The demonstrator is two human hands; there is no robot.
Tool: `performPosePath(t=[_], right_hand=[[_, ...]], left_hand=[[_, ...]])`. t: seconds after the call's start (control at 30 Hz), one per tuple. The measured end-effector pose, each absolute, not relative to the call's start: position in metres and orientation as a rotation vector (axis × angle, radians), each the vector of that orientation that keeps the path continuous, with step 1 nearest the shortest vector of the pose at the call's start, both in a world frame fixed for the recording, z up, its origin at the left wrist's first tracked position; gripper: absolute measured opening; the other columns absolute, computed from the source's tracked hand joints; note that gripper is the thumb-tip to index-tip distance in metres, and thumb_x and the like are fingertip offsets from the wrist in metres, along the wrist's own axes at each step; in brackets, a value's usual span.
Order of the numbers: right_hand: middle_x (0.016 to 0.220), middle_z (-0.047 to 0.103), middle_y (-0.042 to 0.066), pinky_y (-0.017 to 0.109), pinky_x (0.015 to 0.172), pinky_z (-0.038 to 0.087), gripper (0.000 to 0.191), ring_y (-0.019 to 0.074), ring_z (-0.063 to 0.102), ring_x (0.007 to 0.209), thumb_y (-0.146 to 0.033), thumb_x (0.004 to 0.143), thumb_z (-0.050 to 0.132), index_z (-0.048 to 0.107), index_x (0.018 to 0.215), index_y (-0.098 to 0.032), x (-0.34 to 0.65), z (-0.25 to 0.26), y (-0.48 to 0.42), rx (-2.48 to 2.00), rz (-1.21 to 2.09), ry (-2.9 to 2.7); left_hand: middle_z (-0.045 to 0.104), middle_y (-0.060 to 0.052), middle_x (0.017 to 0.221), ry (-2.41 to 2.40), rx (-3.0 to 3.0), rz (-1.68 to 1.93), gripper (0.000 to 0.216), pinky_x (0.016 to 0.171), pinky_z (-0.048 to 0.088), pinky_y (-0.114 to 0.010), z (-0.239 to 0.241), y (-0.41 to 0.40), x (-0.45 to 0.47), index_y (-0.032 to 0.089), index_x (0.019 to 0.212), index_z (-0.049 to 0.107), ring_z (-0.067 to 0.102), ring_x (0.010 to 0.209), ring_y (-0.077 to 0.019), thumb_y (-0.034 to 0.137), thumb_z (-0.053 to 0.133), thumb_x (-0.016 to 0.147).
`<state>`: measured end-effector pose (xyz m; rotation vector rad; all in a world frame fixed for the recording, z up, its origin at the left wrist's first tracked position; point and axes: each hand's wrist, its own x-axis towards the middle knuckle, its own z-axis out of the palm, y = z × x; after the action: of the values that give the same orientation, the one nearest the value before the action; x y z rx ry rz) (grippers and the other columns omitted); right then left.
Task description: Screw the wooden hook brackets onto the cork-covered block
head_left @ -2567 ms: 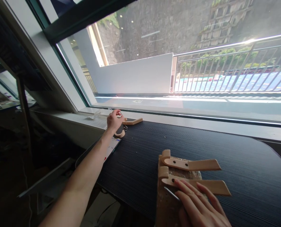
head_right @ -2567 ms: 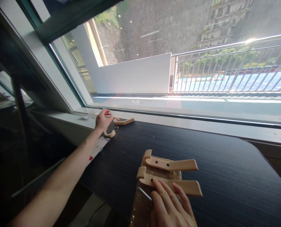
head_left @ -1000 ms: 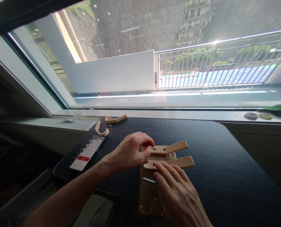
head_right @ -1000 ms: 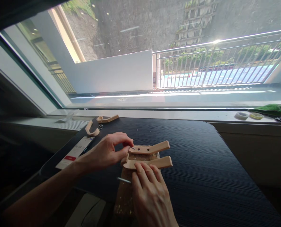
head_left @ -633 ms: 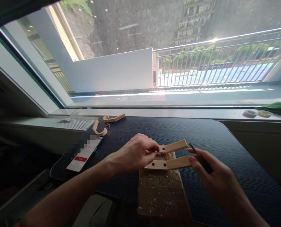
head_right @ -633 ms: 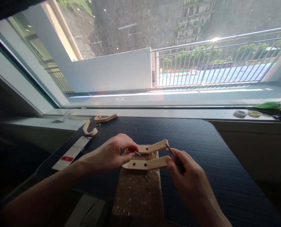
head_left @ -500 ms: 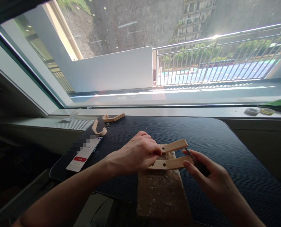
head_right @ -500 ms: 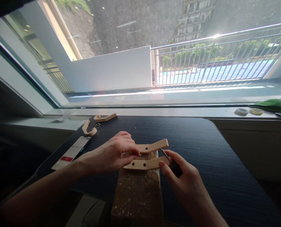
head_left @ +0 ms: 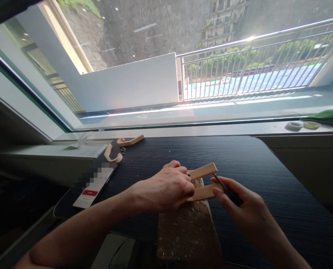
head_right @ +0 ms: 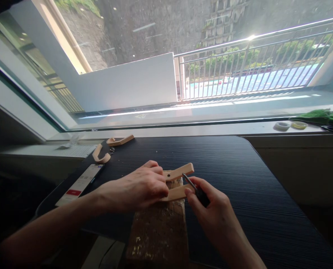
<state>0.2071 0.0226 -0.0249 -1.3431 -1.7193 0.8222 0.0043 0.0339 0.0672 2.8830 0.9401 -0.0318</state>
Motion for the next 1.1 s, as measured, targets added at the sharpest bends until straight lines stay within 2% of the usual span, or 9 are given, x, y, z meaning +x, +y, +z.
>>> performPosePath(t=[0.43,0.67,0.83,0.97,1.1], right_hand=[[0.096,0.068,0.005,0.028,0.074,0.050,0.035,0.0201,0.063,0.085,-0.038,0.077,0.053,0.063,0.103,-0.017,0.206,-0.021,0.022,-1.361,0.821,-1.723],[0.093,0.068,0.006,0.027,0.072,0.049,0.037,0.0195,0.063,0.083,-0.039,0.078,0.051,0.061,0.105,-0.017,0.208,-0.016,0.020,-1.375,0.796,-1.784],[0.088,0.067,0.004,0.025,0.065,0.049,0.040,0.0176,0.062,0.076,-0.041,0.076,0.053,0.059,0.108,-0.017,0.210,-0.019,0.019,-1.396,0.727,-1.794],[0.081,0.065,0.001,0.022,0.060,0.048,0.043,0.0143,0.061,0.069,-0.040,0.076,0.053,0.054,0.113,-0.019,0.216,-0.015,0.016,-1.420,0.716,-1.842],[0.082,0.064,0.002,0.022,0.060,0.048,0.036,0.0145,0.061,0.070,-0.038,0.077,0.051,0.055,0.108,-0.019,0.229,-0.006,0.014,-1.456,0.665,-1.832]], left_hand=[[0.062,-0.002,0.067,0.889,2.874,0.030,0.018,0.077,0.031,-0.027,0.056,0.040,0.008,0.018,0.065,0.062,0.050,0.075,-0.0145,0.020,0.051,0.080],[0.063,-0.001,0.067,0.955,2.808,0.088,0.017,0.080,0.031,-0.028,0.054,0.041,0.006,0.020,0.066,0.062,0.050,0.074,-0.0139,0.022,0.052,0.079],[0.061,0.000,0.067,1.012,2.781,0.107,0.013,0.081,0.031,-0.029,0.056,0.038,0.005,0.021,0.075,0.063,0.051,0.074,-0.0144,0.023,0.051,0.079],[0.061,0.000,0.066,1.049,2.771,0.087,0.014,0.081,0.032,-0.030,0.055,0.037,0.005,0.021,0.074,0.064,0.050,0.075,-0.0147,0.022,0.050,0.079],[0.061,-0.001,0.067,1.076,2.754,0.103,0.014,0.080,0.032,-0.030,0.052,0.037,0.005,0.022,0.074,0.064,0.049,0.076,-0.0153,0.025,0.051,0.079]])
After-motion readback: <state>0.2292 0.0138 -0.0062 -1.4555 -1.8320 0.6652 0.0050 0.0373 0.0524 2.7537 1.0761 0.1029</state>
